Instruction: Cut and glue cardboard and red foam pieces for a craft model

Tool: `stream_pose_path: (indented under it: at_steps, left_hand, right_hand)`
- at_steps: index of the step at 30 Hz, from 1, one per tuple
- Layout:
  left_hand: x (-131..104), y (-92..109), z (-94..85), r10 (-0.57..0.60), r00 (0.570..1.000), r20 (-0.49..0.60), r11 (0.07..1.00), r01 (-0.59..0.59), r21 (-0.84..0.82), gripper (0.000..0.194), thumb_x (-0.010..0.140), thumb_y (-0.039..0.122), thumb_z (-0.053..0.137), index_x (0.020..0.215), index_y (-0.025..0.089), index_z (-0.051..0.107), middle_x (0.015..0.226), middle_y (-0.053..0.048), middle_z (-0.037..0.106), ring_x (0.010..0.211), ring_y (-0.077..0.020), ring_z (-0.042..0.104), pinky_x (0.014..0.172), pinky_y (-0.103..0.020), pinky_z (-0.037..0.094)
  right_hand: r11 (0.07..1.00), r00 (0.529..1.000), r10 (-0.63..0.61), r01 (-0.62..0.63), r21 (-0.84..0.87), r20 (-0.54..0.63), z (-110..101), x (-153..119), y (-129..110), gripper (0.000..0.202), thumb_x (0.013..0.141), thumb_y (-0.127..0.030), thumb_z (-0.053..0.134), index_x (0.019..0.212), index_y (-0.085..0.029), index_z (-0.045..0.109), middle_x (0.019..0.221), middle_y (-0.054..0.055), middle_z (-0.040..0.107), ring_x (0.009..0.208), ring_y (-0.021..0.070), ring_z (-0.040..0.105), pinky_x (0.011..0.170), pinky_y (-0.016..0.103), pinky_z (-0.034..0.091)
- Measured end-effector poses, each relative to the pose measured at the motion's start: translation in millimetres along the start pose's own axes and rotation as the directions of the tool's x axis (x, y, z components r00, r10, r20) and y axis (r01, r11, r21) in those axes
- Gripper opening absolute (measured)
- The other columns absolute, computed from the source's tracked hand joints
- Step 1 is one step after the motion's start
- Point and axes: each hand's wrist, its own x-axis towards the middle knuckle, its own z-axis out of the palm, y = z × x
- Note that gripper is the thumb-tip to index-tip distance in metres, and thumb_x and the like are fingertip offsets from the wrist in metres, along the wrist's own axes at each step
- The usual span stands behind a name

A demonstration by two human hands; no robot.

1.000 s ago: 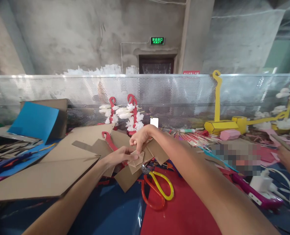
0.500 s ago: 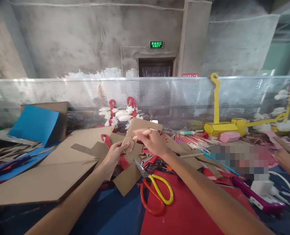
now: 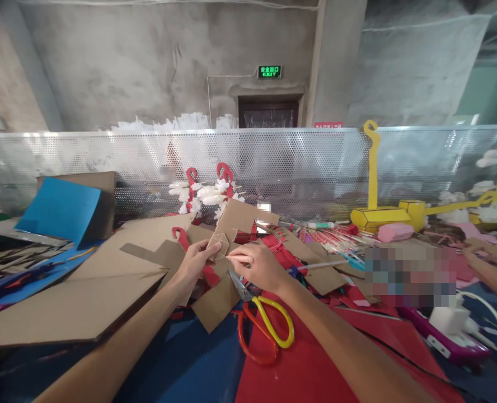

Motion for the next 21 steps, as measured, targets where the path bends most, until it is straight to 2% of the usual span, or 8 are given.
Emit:
stream_pose_path:
  at_steps: [7,12,15,21]
  left_hand:
    - [0.2,-2.8,-2.2,0.012,0.998,0.056,1.0,-0.013,0.019,0.045,0.074,0.054,0.081,0.093,0.014,0.079,0.081,-0.006,0.075,0.07,-0.0182,0.063,0.062,-0.026,0.044]
    - [-0.9,0.8,-2.2,-0.038,0.991,0.13,0.999,0.04,-0.016,0.046,0.073,0.052,0.083,0.097,0.013,0.079,0.084,-0.007,0.076,0.073,-0.0202,0.066,0.066,-0.028,0.046]
    - [-1.0,2.7,-2.4,-0.054,0.99,0.129,0.998,0.057,-0.02,0.045,0.072,0.051,0.084,0.094,0.013,0.078,0.085,-0.008,0.076,0.072,-0.0199,0.065,0.067,-0.028,0.046]
    - [-2.4,5.8,-2.7,-0.048,0.988,0.145,0.999,0.049,-0.003,0.044,0.073,0.051,0.083,0.095,0.013,0.078,0.082,-0.006,0.074,0.067,-0.0166,0.062,0.061,-0.025,0.042]
  right_hand:
    - [0.999,0.999,-0.035,0.035,-0.018,-0.013,3.7,0.5,3.8,0.015,0.093,-0.02,0.062,0.095,-0.022,0.077,0.094,0.003,0.078,0.086,0.0187,0.072,0.08,0.028,0.052]
    - [0.998,0.99,0.063,-0.064,-0.006,-0.123,-6.6,0.9,7.3,0.015,0.094,-0.023,0.061,0.096,-0.023,0.076,0.097,0.002,0.079,0.086,0.0185,0.074,0.078,0.027,0.055]
    - [0.995,0.982,0.098,-0.093,0.036,-0.16,-15.2,-0.3,7.8,0.015,0.095,-0.027,0.061,0.095,-0.024,0.076,0.097,0.001,0.08,0.087,0.0188,0.075,0.076,0.026,0.056]
    - [0.999,0.995,0.044,-0.043,0.012,-0.085,-14.7,-3.2,3.6,0.017,0.095,-0.027,0.061,0.096,-0.022,0.077,0.095,0.003,0.079,0.085,0.0184,0.073,0.076,0.027,0.055]
